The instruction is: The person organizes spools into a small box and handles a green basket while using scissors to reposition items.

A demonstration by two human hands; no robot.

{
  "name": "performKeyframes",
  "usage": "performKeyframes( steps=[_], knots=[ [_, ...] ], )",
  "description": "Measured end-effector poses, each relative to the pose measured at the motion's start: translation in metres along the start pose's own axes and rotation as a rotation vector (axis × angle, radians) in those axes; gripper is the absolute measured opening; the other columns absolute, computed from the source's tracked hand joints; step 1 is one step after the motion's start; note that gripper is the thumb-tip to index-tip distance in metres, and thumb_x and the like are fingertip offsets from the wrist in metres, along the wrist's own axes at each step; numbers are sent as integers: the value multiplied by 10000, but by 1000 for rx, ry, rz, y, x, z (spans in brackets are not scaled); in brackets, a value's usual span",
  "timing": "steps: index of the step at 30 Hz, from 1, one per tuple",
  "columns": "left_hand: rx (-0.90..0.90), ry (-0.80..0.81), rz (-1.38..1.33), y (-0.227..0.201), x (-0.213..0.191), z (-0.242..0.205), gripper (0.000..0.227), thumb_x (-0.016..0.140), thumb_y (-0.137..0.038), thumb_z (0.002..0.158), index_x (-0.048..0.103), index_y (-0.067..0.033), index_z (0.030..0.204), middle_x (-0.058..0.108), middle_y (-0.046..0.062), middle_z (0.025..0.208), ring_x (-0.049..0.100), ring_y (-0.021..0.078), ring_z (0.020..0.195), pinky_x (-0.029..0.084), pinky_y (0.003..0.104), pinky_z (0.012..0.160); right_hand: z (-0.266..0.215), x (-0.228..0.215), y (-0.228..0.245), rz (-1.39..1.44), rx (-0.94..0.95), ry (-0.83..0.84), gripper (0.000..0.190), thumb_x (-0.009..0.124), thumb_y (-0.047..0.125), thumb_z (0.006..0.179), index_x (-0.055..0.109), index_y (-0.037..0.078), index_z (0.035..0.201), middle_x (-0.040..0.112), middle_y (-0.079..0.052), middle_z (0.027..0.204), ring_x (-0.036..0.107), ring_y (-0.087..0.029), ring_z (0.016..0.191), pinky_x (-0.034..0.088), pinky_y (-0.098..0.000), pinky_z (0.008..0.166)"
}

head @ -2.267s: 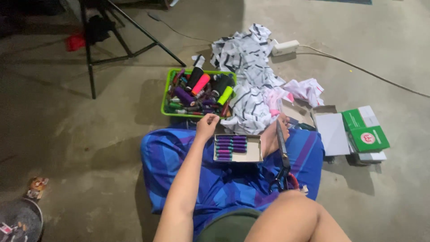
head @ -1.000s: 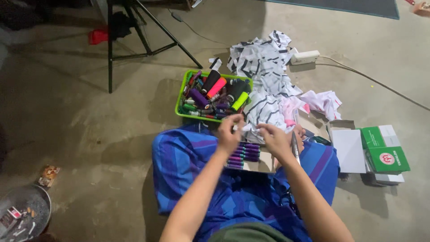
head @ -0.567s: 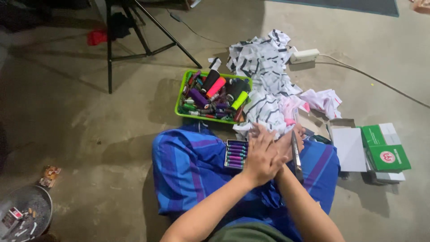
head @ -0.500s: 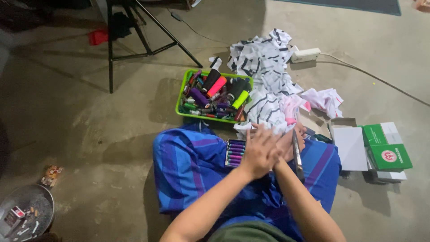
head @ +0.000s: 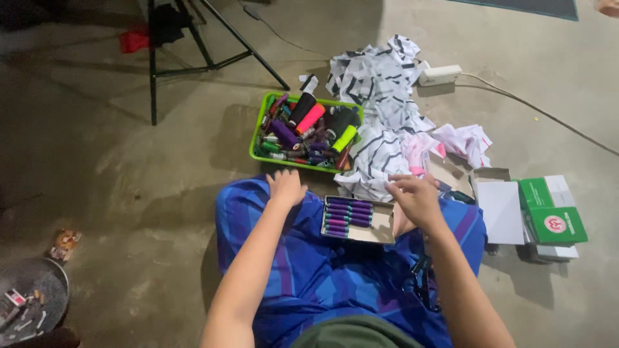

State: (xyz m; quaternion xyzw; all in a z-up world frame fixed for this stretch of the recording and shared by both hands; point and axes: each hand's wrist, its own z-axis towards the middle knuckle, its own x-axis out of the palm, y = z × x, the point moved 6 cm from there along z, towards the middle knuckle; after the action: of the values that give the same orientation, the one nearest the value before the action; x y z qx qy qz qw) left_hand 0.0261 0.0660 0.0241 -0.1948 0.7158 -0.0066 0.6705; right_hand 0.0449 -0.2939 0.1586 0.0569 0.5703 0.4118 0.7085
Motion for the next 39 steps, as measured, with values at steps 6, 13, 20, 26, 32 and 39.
performKeyframes(
  steps=[6, 13, 20, 26, 32, 39],
  knots=[
    [177, -53, -308, -19, 1, 26, 337, 703, -332, 921, 705, -176, 1219, 715, 107, 1125, 664, 347, 1136, 513, 488, 1005, -16, -17, 34, -15, 294, 506, 406, 710, 338, 873, 756, 176, 1242, 801, -184, 1095, 696, -446, 1122, 538, -556, 988],
    [-154, -68, -415, -23, -5, 46, 323, 743, -392, 879, 759, -142, 1082, 742, 38, 926, 755, 283, 945, 618, 432, 792, -18, -39, 97, 169, 165, 136, 424, 694, 65, 638, 746, 224, 1028, 797, -55, 1012, 745, -304, 1028, 551, -437, 948],
    [-344, -161, -661, -25, -15, 37, 227, 821, -362, 789, 806, -187, 933, 770, -9, 791, 756, 284, 923, 608, 423, 834, -39, -28, 71, 401, 246, 65, 233, 636, -26, 707, 734, 145, 834, 821, -83, 953, 772, -296, 985, 590, -428, 917],
    [-317, -363, -881, 0, -15, 31, 230, 887, -329, 743, 807, -166, 883, 750, 37, 738, 742, 237, 784, 570, 339, 721, -52, -32, 62, 368, 367, 21, 257, 660, -4, 766, 778, 156, 930, 814, -101, 889, 781, -292, 918, 592, -424, 857],
    [-180, -220, -1229, -70, -108, -56, 217, 889, -339, 790, 801, -144, 831, 703, 41, 659, 623, 107, 648, 564, 255, 579, -53, -37, 84, 582, 387, -47, 254, 696, 17, 884, 778, 122, 1101, 823, -123, 970, 780, -208, 850, 608, -357, 812],
    [30, -106, -1344, -121, -168, -123, 189, 881, -237, 810, 769, -132, 701, 622, -14, 508, 580, 37, 515, 471, 182, 519, -50, -42, 125, 787, 327, -104, 419, 726, 43, 912, 690, 33, 1329, 781, -209, 1015, 757, -235, 847, 634, -388, 805]
  ],
)
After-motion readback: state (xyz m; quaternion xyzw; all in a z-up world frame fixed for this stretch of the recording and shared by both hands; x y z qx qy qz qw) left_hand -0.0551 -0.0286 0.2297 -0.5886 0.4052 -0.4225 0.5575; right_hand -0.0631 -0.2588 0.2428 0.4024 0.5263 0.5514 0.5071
